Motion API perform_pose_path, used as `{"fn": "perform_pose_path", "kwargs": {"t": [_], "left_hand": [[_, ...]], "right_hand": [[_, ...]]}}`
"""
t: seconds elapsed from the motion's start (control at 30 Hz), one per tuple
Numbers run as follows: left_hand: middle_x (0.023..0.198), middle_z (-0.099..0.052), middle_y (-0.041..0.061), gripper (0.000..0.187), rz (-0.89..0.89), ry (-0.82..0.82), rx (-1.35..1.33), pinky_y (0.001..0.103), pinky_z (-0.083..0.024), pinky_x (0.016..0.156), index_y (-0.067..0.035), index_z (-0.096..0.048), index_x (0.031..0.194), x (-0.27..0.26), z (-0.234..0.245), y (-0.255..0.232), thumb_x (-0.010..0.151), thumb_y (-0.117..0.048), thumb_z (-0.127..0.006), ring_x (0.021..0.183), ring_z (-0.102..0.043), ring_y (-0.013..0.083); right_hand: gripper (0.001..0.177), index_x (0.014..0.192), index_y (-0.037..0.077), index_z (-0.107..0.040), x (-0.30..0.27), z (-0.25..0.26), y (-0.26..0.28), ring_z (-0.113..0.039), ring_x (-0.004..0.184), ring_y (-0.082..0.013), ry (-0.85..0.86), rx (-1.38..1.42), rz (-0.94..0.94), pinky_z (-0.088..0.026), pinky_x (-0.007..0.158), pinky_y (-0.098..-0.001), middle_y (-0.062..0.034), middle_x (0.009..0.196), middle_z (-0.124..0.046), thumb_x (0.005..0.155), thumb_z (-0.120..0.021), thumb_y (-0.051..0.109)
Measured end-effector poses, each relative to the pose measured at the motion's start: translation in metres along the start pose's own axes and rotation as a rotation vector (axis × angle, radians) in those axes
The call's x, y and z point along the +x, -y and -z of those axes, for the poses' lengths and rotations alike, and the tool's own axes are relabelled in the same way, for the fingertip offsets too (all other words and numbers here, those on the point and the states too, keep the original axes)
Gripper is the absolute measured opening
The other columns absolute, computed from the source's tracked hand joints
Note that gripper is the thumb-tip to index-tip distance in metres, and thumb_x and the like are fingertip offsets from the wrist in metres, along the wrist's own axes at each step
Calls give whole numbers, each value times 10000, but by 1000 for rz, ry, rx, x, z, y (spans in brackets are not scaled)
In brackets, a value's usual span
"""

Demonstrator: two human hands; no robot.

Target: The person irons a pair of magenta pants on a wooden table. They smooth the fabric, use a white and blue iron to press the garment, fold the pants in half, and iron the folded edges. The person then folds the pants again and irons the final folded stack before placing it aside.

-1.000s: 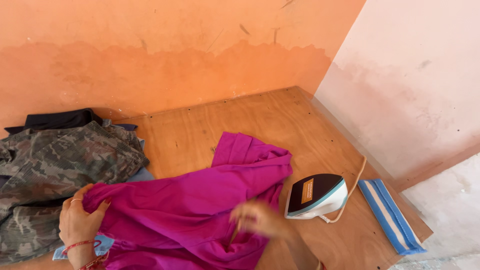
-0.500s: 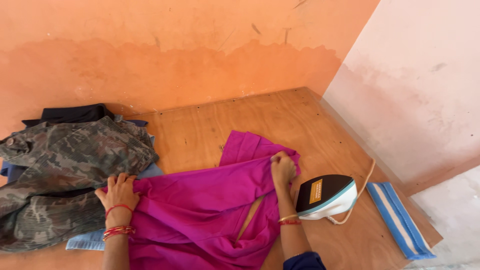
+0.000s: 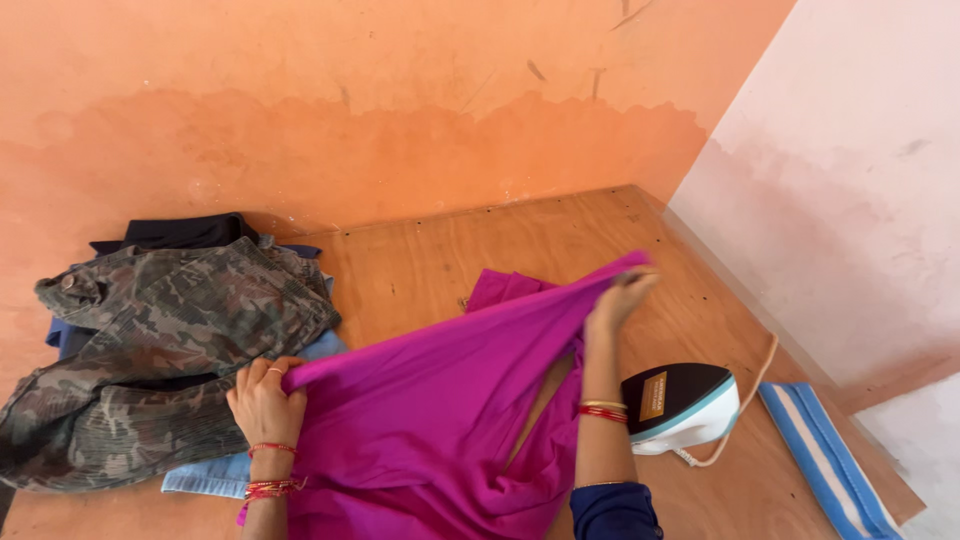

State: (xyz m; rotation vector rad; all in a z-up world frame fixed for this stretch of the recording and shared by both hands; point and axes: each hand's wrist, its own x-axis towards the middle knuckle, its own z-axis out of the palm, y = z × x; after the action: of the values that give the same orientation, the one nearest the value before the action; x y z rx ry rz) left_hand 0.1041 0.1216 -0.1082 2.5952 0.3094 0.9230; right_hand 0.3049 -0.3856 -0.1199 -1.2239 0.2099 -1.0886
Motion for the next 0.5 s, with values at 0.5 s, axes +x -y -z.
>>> {"fn": "perform_pose_path", "kwargs": {"t": [0.5], "left_hand": [[975,-686,45,220,160,24,-1258,247,-555,756,35,-671,982,49,85,-13,799,146,-720,866,-648,130]], "right_hand": [[428,1038,147,-497,155,-40,162,-540,984,-163,-420,152,639,-468,1017,-360,-6,1012,-483,1143,-220,456]]}}
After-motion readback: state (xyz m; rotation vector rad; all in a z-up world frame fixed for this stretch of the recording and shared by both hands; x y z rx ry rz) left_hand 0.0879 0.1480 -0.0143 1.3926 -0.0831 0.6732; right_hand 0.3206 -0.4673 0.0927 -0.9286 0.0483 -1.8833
